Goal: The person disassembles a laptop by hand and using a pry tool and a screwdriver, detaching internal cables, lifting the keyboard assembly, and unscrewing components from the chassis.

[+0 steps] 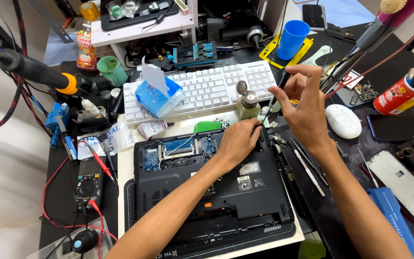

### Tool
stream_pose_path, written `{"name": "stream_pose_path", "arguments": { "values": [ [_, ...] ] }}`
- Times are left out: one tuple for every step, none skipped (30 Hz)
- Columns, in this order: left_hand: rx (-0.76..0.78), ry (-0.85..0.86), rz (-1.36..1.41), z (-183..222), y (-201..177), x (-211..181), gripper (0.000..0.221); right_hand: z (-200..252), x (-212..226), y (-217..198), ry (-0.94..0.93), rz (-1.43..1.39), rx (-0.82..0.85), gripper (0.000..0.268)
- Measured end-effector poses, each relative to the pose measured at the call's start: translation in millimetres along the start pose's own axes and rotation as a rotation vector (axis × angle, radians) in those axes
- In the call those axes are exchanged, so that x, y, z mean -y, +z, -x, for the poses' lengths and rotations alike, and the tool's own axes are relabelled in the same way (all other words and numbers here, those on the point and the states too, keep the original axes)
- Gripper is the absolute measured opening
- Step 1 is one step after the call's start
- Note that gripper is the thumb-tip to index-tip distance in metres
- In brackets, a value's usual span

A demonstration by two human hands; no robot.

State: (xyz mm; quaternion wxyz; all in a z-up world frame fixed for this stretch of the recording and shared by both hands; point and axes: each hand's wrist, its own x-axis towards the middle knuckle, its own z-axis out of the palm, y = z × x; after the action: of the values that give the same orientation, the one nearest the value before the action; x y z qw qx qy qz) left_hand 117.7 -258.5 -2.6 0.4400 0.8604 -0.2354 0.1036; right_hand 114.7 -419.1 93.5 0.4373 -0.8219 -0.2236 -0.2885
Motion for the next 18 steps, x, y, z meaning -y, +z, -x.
{"name": "stream_pose_path", "arguments": {
  "values": [
    [0.016, -0.026, 0.0, 0, 0, -1, 0.022, 0, 0, 0, -0.004, -0.008, -0.001, 0.046],
    [0.032, -0.05, -0.001, 0, -1, -1, 0.022, -1, 1, 1, -0.002, -0.013, -0.003, 0.046],
    [0.032, -0.054, -0.005, -1, -1, -1, 0.023, -1, 1, 1, 0.0, -0.017, -0.005, 0.045],
    [0.035, -0.06, -0.008, -1, -1, -2, 0.023, 0, 1, 1, 0.005, -0.022, -0.007, 0.045],
    [0.037, -0.065, -0.011, -2, -1, -2, 0.024, -1, 0, 1, -0.013, -0.031, -0.028, 0.044],
    [0.034, -0.066, -0.009, -2, -1, -1, 0.024, -2, -1, 1, -0.029, -0.041, -0.049, 0.043],
    [0.032, -0.067, -0.007, -2, -1, 0, 0.024, -3, -3, 1, -0.046, -0.051, -0.07, 0.042],
    [0.031, -0.067, -0.003, -2, 0, 0, 0.025, -3, -4, 1, -0.018, -0.08, -0.073, 0.039],
    [0.033, -0.07, 0.005, -2, 1, 1, 0.025, -4, -6, 0, 0.01, -0.109, -0.075, 0.036],
    [0.033, -0.073, 0.013, -2, 1, 1, 0.025, -6, -7, 0, 0.035, -0.139, -0.077, 0.033],
    [0.034, -0.075, 0.021, -2, 1, 2, 0.025, -7, -7, -1, 0.039, -0.168, -0.058, 0.031],
    [0.032, -0.075, 0.03, -2, 1, 2, 0.025, -9, -7, -2, 0.042, -0.199, -0.038, 0.028],
    [0.03, -0.075, 0.038, -2, 1, 3, 0.025, -10, -6, -2, 0.044, -0.23, -0.017, 0.026],
    [0.03, -0.075, 0.046, -2, 1, 3, 0.025, -11, -5, -3, 0.065, -0.278, 0.009, 0.024],
    [0.029, -0.077, 0.044, -1, 2, 3, 0.025, -12, -3, -4, 0.086, -0.326, 0.035, 0.023],
    [0.028, -0.076, 0.042, -1, 1, 3, 0.025, -13, -2, -6, 0.106, -0.373, 0.058, 0.022],
    [0.027, -0.075, 0.039, -2, 1, 3, 0.025, -14, -1, -8, 0.121, -0.416, 0.08, 0.021],
    [0.021, -0.064, 0.043, -1, 2, 2, 0.025, -14, 1, -9, 0.138, -0.458, 0.1, 0.02]
  ]
}}
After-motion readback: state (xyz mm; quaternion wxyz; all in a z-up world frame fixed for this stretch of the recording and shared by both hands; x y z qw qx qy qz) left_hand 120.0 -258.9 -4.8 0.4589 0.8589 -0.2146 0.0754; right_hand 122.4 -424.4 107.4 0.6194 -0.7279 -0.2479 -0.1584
